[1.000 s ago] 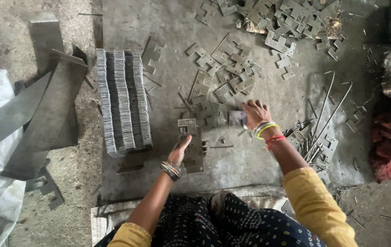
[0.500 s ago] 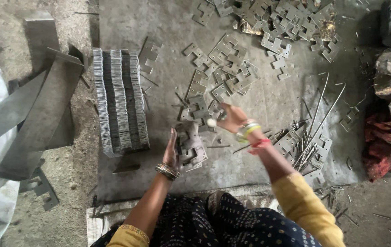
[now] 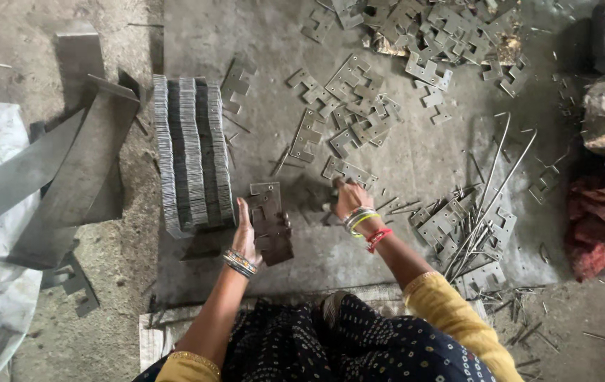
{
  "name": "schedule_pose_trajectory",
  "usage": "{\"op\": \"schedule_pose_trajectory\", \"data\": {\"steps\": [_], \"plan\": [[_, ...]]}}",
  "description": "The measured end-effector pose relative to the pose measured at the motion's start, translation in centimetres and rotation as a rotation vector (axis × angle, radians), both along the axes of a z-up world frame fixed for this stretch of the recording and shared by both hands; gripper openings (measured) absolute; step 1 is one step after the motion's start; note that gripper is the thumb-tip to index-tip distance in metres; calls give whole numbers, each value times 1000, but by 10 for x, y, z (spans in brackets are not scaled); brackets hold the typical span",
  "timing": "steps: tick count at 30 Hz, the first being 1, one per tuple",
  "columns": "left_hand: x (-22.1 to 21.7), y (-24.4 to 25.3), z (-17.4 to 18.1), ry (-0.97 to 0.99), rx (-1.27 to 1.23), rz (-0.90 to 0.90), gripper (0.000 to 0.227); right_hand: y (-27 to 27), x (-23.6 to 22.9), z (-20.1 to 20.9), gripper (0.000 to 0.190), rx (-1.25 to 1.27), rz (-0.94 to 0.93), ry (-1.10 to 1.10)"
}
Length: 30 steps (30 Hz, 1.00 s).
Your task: The person sits on the floor and sorts small metal pieces from a large pile into neat stacks. They pick up pieces one by one, align them, and place them into organized piles.
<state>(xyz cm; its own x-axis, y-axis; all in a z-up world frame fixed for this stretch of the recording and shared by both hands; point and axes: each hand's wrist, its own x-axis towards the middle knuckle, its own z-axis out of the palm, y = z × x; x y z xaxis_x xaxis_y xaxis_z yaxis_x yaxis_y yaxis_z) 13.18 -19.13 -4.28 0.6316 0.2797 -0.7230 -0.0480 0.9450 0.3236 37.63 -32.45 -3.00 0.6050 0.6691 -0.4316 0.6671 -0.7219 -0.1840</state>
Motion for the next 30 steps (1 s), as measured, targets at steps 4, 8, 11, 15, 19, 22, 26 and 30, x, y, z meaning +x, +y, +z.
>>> {"op": "schedule_pose_trajectory", "data": {"steps": [4,8,11,15,19,22,26,30], "plan": [[6,0,-10,130,9,9,102,-17,0,-1,41,-19,51,-72],[1,-9,-36,78,63,-53,111,-31,-6,-13,55,138,226,-182],[0,-8,-50,258,186,-107,106,-20,1,0,52,94,207,-120],[-6,-13,-64,55,167,-239,109,-21,-3,33,39,132,119,78],[-3,-10,-60,-92,111,-318,115,-32,-18,53,27,718,612,-215],[7,-5,-49,-145,-32,-214,113,-33,-13,46,29,640,786,-230],[9,-4,-39,13,71,-169,114,-34,5,21,60,213,843,-456],[8,-8,-55,36,103,-180,118,-41,16,10,51,53,701,-282]]}}
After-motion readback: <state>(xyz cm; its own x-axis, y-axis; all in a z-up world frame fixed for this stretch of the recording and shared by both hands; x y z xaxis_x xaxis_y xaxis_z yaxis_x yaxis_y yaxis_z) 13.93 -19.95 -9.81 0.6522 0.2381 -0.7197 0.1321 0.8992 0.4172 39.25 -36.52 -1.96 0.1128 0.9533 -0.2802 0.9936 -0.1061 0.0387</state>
